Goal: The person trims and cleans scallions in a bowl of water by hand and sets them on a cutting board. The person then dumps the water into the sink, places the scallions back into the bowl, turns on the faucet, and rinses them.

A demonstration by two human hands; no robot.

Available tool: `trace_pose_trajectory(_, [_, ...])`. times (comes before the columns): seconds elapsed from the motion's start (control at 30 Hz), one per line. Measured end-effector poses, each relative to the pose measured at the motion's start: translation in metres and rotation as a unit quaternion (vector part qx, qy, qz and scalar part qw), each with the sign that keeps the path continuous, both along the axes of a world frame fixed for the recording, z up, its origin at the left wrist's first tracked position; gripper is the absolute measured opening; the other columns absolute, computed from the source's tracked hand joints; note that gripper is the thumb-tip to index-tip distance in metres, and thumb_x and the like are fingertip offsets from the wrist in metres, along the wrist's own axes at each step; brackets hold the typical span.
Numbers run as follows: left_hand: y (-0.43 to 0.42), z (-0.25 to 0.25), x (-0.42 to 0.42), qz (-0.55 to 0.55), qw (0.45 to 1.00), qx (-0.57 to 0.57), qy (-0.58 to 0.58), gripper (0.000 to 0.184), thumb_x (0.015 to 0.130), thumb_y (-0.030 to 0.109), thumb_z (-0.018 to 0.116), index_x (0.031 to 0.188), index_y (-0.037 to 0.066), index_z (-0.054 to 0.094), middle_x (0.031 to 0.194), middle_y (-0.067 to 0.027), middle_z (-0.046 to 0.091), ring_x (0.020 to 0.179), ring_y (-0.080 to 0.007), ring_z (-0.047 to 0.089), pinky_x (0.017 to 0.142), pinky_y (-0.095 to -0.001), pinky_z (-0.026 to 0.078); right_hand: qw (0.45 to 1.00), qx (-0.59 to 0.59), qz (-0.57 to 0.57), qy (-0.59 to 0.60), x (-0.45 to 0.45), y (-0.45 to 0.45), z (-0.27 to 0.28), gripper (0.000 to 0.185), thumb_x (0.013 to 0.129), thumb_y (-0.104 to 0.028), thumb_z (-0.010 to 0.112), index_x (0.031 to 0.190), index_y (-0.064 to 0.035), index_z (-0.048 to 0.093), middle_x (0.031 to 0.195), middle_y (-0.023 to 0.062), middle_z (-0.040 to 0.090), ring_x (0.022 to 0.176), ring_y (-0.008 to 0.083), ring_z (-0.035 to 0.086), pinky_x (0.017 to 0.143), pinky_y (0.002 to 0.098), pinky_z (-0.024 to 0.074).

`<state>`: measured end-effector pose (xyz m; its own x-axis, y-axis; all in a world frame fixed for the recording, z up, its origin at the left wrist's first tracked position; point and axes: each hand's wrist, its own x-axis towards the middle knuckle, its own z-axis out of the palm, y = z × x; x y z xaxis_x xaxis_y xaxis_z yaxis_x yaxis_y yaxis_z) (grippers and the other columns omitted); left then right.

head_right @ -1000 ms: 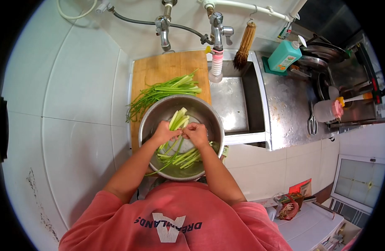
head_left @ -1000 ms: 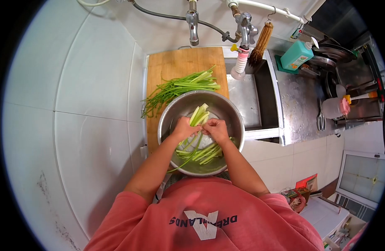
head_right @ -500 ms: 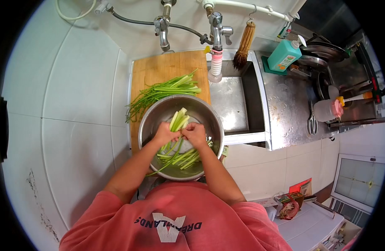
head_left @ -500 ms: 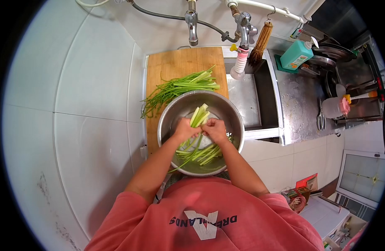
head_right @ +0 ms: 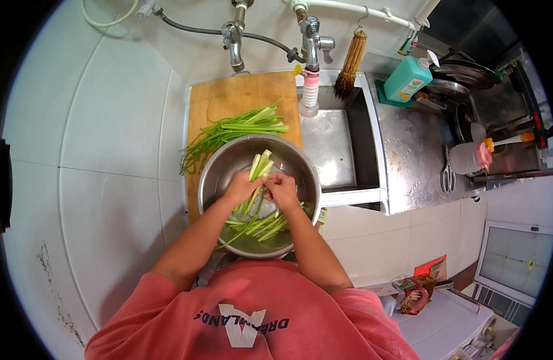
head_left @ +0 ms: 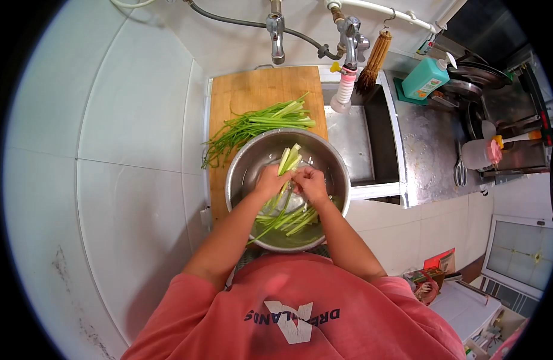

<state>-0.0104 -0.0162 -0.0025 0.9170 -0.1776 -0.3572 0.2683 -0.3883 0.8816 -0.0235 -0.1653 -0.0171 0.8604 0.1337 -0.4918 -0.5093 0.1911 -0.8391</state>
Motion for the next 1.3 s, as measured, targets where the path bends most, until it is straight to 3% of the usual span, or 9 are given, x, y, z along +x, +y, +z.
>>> trace_pose_trajectory(0.37, [-0.001,0.004,-0.012,-0.045,0.991,-0.105,0.074,0.018,0.084,0.009,0.055,0.098,-0.002,0.055,0.077,-0.0064,0.06,0.062,-0.0125,0.056,0.057,-0.027,0.047,0.976,-0.204,-0.032,-0.07,0.0,0.005,-0.001,0.017,0.085,-0.012,0.048,0.076,0.0028,0.05,0.054,0.0065,0.052,0.039,0.0124,0.048,0.037,0.026,0.0373])
trace_pose_trajectory(0.5, [-0.005,0.012,-0.011,0.0,0.984,-0.118,0.133,0.016,0.086,0.008,0.053,0.099,-0.001,0.054,0.077,-0.0062,0.058,0.061,-0.0125,0.056,0.054,-0.0266,0.047,0.985,-0.132,-0.03,-0.106,-0.002,0.006,-0.009,0.02,0.085,-0.013,0.048,0.072,0.002,0.051,0.054,0.0081,0.053,0.04,0.0115,0.048,0.036,0.0263,0.0372])
trace_pose_trajectory(0.6, [-0.002,0.012,-0.012,-0.049,0.982,-0.122,0.136,0.016,0.086,0.007,0.053,0.099,-0.001,0.052,0.076,-0.0067,0.058,0.059,-0.0126,0.056,0.051,-0.0265,0.047,0.985,-0.162,0.01,-0.058,-0.001,0.0,-0.009,0.021,0.083,-0.016,0.049,0.075,0.0025,0.054,0.063,0.0164,0.06,0.05,0.0246,0.059,0.049,0.0368,0.0462])
trace_pose_trajectory(0.7, [0.009,0.017,-0.009,-0.033,0.986,-0.092,0.137,0.019,0.082,0.008,0.057,0.099,-0.001,0.052,0.075,-0.0081,0.06,0.055,-0.014,0.057,0.048,-0.0267,0.048,0.889,-0.448,-0.063,-0.071,0.003,0.001,0.015,0.021,0.082,-0.022,0.055,0.082,-0.0013,0.056,0.073,0.0184,0.062,0.075,0.0385,0.06,0.069,0.043,0.0473])
trace_pose_trajectory(0.77, [0.022,0.005,-0.003,0.033,0.993,0.053,0.103,0.023,0.078,0.011,0.063,0.095,-0.002,0.055,0.072,-0.01,0.063,0.049,-0.0152,0.058,0.045,-0.027,0.049,0.888,-0.446,-0.076,-0.078,0.001,0.002,0.022,0.023,0.081,-0.024,0.057,0.08,-0.001,0.056,0.074,0.0191,0.062,0.075,0.0385,0.06,0.07,0.0434,0.0473])
trace_pose_trajectory(0.97, [0.012,0.011,-0.006,-0.02,0.984,-0.009,0.179,0.018,0.073,0.01,0.069,0.085,-0.001,0.059,0.064,-0.0072,0.059,0.047,-0.0113,0.054,0.041,-0.0253,0.044,0.874,-0.443,0.146,-0.133,0.004,0.008,0.015,0.024,0.072,-0.021,0.062,0.086,-0.001,0.059,0.078,0.0197,0.063,0.076,0.037,0.061,0.07,0.0428,0.0477])
trace_pose_trajectory(1.07, [0.008,0.022,-0.007,-0.047,0.979,-0.028,0.197,0.015,0.074,0.008,0.068,0.084,0.002,0.058,0.062,-0.0035,0.056,0.047,-0.0094,0.05,0.041,-0.0243,0.039,0.968,-0.25,0.002,-0.025,0.008,0.005,-0.004,0.023,0.069,-0.019,0.064,0.084,-0.0017,0.061,0.08,0.02,0.064,0.078,0.0364,0.062,0.073,0.0437,0.0481])
trace_pose_trajectory(1.13, [0.009,0.013,-0.01,0.0,0.975,-0.089,0.203,0.024,0.069,0.01,0.072,0.086,0.0,0.058,0.061,-0.0045,0.055,0.045,-0.0103,0.047,0.042,-0.0264,0.04,0.954,-0.293,0.015,-0.054,0.006,0.008,0.009,0.023,0.069,-0.017,0.063,0.086,-0.0022,0.061,0.079,0.019,0.064,0.078,0.0355,0.062,0.073,0.043,0.0484])
trace_pose_trajectory(1.3, [0.004,0.042,0.004,-0.071,0.956,0.281,0.043,0.037,0.071,0.035,0.067,0.089,0.002,0.066,0.083,-0.02,0.064,0.084,-0.0341,0.061,0.074,-0.0411,0.046,0.83,-0.524,0.152,-0.118,0.001,-0.002,0.042,0.026,0.07,-0.017,0.059,0.093,-0.0049,0.062,0.099,0.0161,0.061,0.089,0.0332,0.06,0.077,0.0412,0.0484])
